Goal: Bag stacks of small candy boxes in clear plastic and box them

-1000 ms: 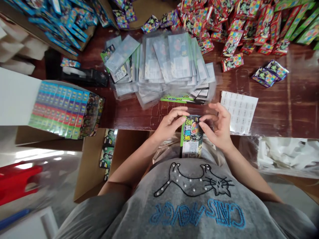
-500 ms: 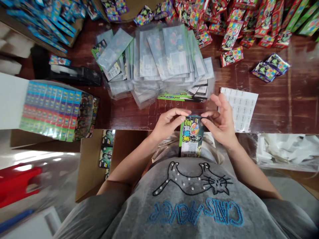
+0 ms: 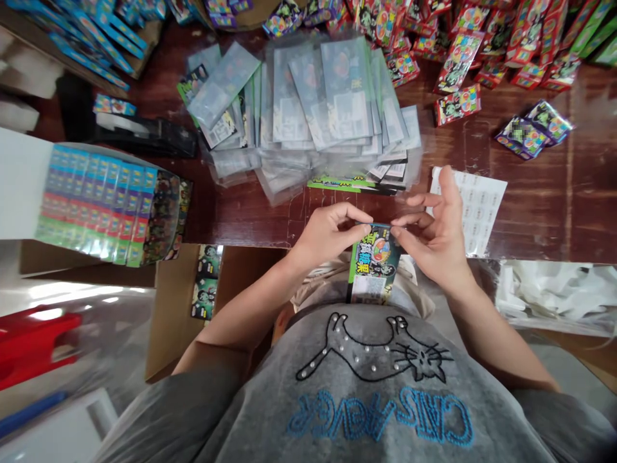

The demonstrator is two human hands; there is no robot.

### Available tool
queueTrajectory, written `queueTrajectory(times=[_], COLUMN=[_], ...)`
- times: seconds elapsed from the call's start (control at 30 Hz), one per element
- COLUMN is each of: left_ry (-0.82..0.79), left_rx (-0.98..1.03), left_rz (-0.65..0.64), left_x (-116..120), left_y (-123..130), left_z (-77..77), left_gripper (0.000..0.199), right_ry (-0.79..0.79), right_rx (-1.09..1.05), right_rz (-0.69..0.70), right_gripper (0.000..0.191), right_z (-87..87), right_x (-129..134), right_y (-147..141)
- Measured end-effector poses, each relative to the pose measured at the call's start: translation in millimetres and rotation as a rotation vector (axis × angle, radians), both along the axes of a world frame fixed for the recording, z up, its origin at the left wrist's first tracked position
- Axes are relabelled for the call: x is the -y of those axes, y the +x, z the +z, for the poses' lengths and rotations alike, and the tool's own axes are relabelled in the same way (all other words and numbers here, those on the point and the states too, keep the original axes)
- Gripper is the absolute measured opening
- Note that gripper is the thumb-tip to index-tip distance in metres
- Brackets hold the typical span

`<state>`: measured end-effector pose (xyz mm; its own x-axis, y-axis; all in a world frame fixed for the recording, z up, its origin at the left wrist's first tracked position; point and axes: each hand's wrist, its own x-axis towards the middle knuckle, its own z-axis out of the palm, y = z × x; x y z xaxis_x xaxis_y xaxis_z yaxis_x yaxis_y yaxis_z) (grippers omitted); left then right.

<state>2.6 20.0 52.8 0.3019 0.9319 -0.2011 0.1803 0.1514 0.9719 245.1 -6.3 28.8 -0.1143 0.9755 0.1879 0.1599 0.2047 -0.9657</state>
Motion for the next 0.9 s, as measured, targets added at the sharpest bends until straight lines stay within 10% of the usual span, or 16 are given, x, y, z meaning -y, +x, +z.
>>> queueTrajectory(times=[0.23, 0.47, 0.67, 0.9], left_ry=[-0.163, 0.097, 0.199, 0.179], left_rx=[0.099, 0.116, 0.045, 0.032], left_rz=[-0.036, -0.132, -0.14, -0.162], left_x=[-16.0, 0.4, 0.0, -1.6], left_y=[-0.9, -1.4, 6.9, 9.5], left_z=[8.4, -0.3, -3.1, 3.6], left_gripper=[0.016, 0.026, 0.016, 0.013], right_ry=[-0.134, -0.017, -0.311, -0.378], right_rx=[-0.034, 0.014, 0.063, 0.167], right_rz=[0.035, 0.11, 0.36, 0.524], right_gripper=[0.111, 0.1, 0.08, 0.079], right_z=[4.6, 39.4, 72.7, 60.4], right_x=[-7.1, 10.5, -34.1, -59.7], right_y=[6.9, 22.0, 34.9, 17.3])
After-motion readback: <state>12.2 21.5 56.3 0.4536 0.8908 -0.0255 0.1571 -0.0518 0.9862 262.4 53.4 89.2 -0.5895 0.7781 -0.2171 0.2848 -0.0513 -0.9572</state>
